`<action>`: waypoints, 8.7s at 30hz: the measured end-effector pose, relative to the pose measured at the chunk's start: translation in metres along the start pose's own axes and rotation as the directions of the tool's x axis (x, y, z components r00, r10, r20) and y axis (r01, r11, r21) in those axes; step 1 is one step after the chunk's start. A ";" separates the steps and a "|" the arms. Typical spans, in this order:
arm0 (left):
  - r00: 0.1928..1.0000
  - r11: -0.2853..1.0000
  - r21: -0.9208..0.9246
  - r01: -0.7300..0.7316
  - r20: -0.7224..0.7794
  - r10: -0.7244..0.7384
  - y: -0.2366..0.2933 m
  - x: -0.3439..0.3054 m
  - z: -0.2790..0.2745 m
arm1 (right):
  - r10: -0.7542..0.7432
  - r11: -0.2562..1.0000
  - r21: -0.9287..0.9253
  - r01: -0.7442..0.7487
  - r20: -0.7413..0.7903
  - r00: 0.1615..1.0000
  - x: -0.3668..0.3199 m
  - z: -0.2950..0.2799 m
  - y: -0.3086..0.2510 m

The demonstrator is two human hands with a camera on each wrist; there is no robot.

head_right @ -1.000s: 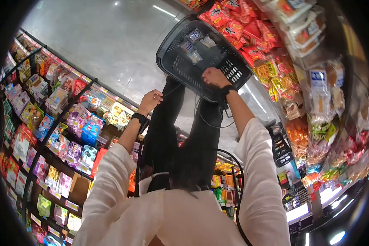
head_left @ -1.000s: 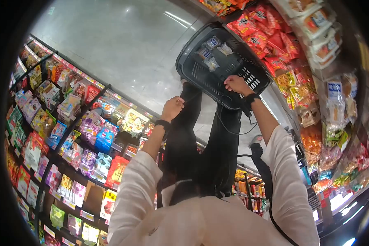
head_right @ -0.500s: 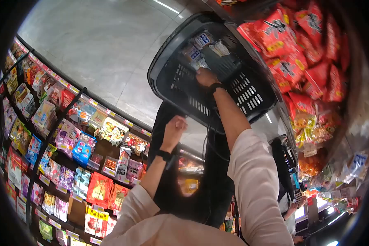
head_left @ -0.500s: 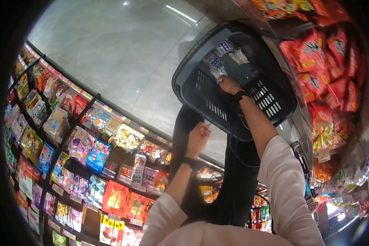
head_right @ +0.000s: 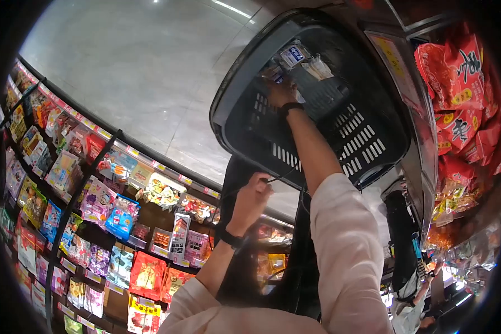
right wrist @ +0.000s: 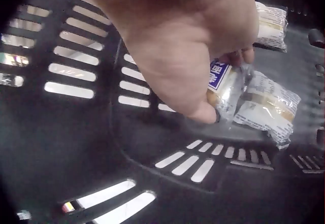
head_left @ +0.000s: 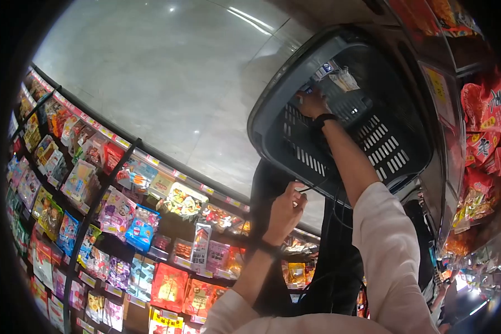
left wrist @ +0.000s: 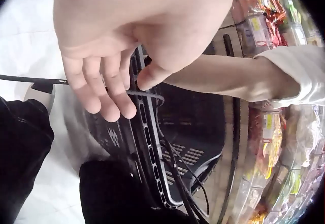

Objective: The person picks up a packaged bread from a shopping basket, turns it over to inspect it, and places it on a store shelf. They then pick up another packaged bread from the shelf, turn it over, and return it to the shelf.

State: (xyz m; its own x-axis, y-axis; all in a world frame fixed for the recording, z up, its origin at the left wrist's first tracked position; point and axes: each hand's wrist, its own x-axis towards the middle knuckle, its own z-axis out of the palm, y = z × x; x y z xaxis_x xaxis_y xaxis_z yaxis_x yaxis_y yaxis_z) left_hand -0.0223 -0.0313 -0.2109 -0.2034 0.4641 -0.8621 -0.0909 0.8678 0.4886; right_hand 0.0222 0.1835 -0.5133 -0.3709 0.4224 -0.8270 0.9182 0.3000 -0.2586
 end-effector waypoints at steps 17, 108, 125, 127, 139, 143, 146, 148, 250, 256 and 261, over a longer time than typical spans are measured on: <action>0.948 0.954 -0.007 -0.301 -0.108 0.299 0.153 -0.120 -0.106 | -0.390 0.668 0.517 0.535 -0.369 0.843 -0.375 -0.221 -0.046; 0.395 0.385 -0.369 -0.846 0.053 0.917 0.509 -0.631 0.162 | -0.501 0.241 0.196 0.951 -0.813 0.295 -1.030 -0.533 0.145; 0.364 0.380 -0.287 -0.879 0.111 0.925 0.502 -0.629 0.144 | -0.403 0.453 0.105 0.886 -0.862 0.308 -1.039 -0.522 0.139; 0.363 0.379 -0.280 -0.882 0.108 0.925 0.502 -0.628 0.142 | -0.379 0.451 0.124 0.884 -0.870 0.315 -1.038 -0.520 0.138; 0.327 0.338 -0.298 -0.893 0.087 0.941 0.500 -0.631 0.143 | -0.333 0.464 0.139 0.875 -0.888 0.317 -1.038 -0.514 0.135; 0.370 0.379 -0.281 -0.882 0.089 0.925 0.498 -0.634 0.140 | -0.347 0.465 0.121 0.877 -0.886 0.306 -1.045 -0.517 0.129; 0.376 0.355 -0.380 -0.854 0.018 0.926 0.501 -0.642 0.147 | -0.355 0.440 0.111 0.891 -0.890 0.286 -1.043 -0.517 0.127; 0.346 0.320 -0.398 -0.860 0.006 0.938 0.498 -0.638 0.148 | -0.361 0.438 0.105 0.893 -0.889 0.282 -1.044 -0.519 0.126; 0.480 0.558 -0.248 -0.792 0.311 0.820 0.521 -0.610 0.152 | -0.168 0.398 0.347 0.849 -0.882 0.440 -1.035 -0.513 0.137; 0.446 0.530 -0.213 -0.820 0.342 0.827 0.530 -0.618 0.150 | -0.150 0.337 0.411 0.847 -0.865 0.479 -1.031 -0.514 0.138; 0.405 0.494 -0.214 -0.843 0.353 0.843 0.527 -0.614 0.142 | -0.160 0.322 0.436 0.840 -0.850 0.503 -1.028 -0.515 0.137</action>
State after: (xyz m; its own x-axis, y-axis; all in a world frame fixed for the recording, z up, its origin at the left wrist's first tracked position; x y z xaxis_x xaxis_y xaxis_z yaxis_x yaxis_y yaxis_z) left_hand 0.1936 0.1663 0.5571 0.1853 0.9826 0.0156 -0.0817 -0.0004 0.9967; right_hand 0.4581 0.2308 0.5582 -0.4516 0.8908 0.0499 0.0445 0.0783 -0.9959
